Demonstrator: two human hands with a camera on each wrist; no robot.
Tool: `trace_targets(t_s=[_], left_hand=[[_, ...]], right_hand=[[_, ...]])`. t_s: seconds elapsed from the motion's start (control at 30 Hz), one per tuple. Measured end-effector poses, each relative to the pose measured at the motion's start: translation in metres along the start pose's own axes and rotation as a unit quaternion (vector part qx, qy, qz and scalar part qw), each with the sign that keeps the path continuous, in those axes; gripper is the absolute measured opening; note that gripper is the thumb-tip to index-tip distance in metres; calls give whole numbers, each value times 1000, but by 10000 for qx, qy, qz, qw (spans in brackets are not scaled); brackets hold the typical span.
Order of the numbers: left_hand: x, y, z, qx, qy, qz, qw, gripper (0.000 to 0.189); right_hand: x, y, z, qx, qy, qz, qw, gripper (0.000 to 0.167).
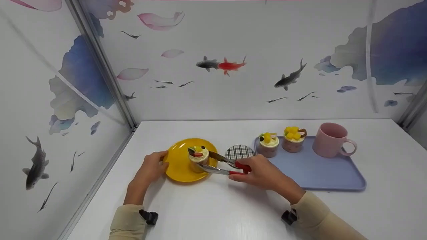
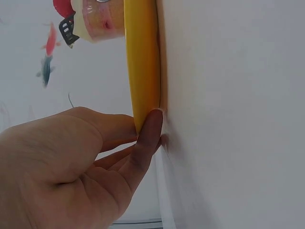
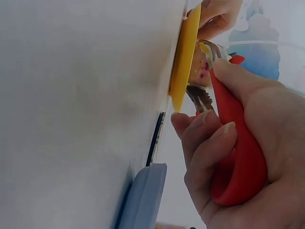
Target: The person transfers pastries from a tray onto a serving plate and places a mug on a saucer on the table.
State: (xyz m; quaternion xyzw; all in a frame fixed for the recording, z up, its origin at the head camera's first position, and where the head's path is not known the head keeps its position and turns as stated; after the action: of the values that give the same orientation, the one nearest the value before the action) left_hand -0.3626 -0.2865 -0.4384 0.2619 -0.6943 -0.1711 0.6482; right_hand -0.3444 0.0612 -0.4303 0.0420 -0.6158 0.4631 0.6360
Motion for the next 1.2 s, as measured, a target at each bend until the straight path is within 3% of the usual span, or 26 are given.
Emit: trace_targets(t_s=[0.1, 0.43, 0.73, 1.0, 1.2], left_hand=[[0, 1, 1, 12, -25, 8, 10000, 55], [-1, -3, 2, 70, -58, -24, 10000, 55], [-2, -1, 4, 82, -92, 17, 9999, 54], [-2, 1, 5, -8, -80, 47, 10000, 53], [-2, -1, 5, 51, -109, -15, 9999, 54]], right_hand=[[-1, -2, 0, 4, 62, -11, 10000, 29], [-18, -19, 10, -108, -97, 173, 9997, 39], [-30, -25, 20, -55, -37, 388, 9992, 34], [-27, -23, 18, 54, 9, 310, 9995, 37], [-20, -17, 12, -224, -10, 292, 9993, 52]])
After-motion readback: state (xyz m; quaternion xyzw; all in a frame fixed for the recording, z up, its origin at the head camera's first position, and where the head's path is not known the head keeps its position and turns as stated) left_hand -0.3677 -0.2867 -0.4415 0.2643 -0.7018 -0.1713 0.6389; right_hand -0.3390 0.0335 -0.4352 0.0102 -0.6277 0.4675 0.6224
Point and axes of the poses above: each hand's wrist, its own z-axis towards the middle knuckle, its own x-axis out of the back of the hand, y = z × x, the point moved 7 cm from there along z, towards the middle knuckle, and after that the axes turned 9 degrees about x, right-handed, at the moved point
